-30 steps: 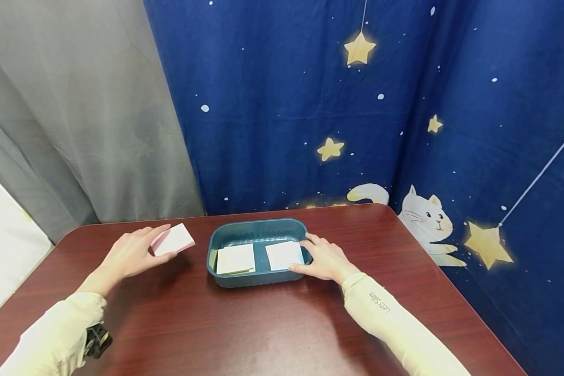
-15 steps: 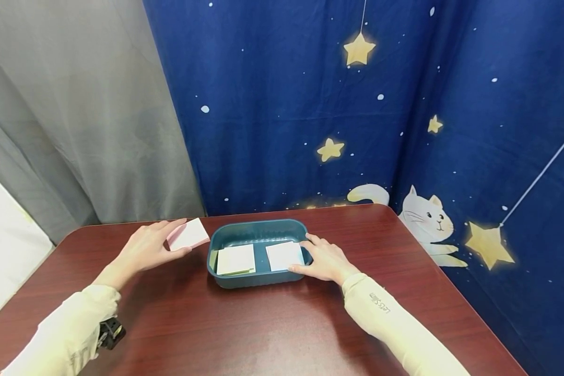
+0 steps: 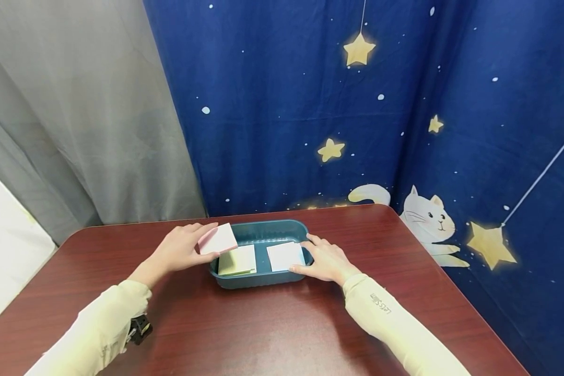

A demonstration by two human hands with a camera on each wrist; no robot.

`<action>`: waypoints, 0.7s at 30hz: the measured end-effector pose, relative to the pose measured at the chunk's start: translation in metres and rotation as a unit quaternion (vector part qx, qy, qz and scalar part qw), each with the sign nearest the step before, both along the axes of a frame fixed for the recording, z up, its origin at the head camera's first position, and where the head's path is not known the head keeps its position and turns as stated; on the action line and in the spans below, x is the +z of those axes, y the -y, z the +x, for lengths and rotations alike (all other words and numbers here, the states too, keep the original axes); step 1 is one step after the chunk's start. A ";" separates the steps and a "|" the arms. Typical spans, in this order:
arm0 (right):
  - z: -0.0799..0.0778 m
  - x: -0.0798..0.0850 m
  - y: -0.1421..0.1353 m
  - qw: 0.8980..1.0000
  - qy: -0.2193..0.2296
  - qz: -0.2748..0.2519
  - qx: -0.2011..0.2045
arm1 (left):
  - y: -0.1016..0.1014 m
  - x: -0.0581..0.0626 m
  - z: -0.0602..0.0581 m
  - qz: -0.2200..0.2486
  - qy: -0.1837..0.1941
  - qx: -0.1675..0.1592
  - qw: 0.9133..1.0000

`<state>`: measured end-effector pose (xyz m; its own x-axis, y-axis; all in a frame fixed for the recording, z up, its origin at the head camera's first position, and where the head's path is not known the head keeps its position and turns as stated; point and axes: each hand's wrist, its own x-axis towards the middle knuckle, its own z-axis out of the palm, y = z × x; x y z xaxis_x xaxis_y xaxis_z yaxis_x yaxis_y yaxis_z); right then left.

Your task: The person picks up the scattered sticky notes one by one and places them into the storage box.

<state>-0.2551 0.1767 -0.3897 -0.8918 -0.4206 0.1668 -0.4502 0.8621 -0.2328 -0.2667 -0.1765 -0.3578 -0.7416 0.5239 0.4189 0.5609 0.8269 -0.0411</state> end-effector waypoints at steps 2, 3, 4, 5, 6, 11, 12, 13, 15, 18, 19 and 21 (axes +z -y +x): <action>0.000 0.000 0.000 1.000 0.000 -0.001 -0.001 | -0.007 -0.002 -0.001 -0.007 0.004 -0.006 1.000; 0.000 -0.001 0.000 1.000 -0.001 -0.002 0.000 | -0.010 -0.003 -0.002 -0.010 0.007 -0.009 1.000; 0.000 -0.001 0.000 1.000 -0.001 -0.002 -0.001 | -0.012 -0.005 -0.003 -0.013 0.008 -0.012 1.000; -0.001 -0.001 -0.001 1.000 -0.002 -0.002 -0.001 | -0.015 -0.006 -0.004 -0.015 0.009 -0.015 1.000; -0.001 -0.001 -0.001 1.000 -0.001 -0.002 -0.001 | -0.017 -0.007 -0.005 -0.016 0.010 -0.017 1.000; -0.002 -0.002 -0.001 1.000 -0.003 -0.002 0.000 | -0.025 -0.012 -0.007 -0.026 0.012 -0.026 0.999; -0.002 -0.002 0.000 1.000 -0.003 -0.002 -0.001 | -0.027 -0.012 -0.008 -0.029 0.014 -0.026 0.999; -0.002 -0.002 -0.001 1.000 -0.005 -0.002 0.001 | -0.028 -0.013 -0.008 -0.032 0.017 -0.026 0.999; -0.002 -0.002 -0.001 1.000 -0.007 -0.002 0.001 | -0.030 -0.015 -0.009 -0.039 0.024 -0.026 0.999; -0.002 -0.002 -0.001 1.000 -0.005 -0.002 -0.001 | -0.033 -0.017 -0.010 -0.047 0.034 -0.026 0.998; -0.002 -0.002 -0.001 1.000 -0.005 -0.003 0.000 | -0.034 -0.019 -0.010 -0.050 0.036 -0.026 0.998; -0.001 -0.002 -0.001 1.000 -0.004 -0.005 0.000 | -0.035 -0.020 -0.011 -0.054 0.041 -0.026 0.997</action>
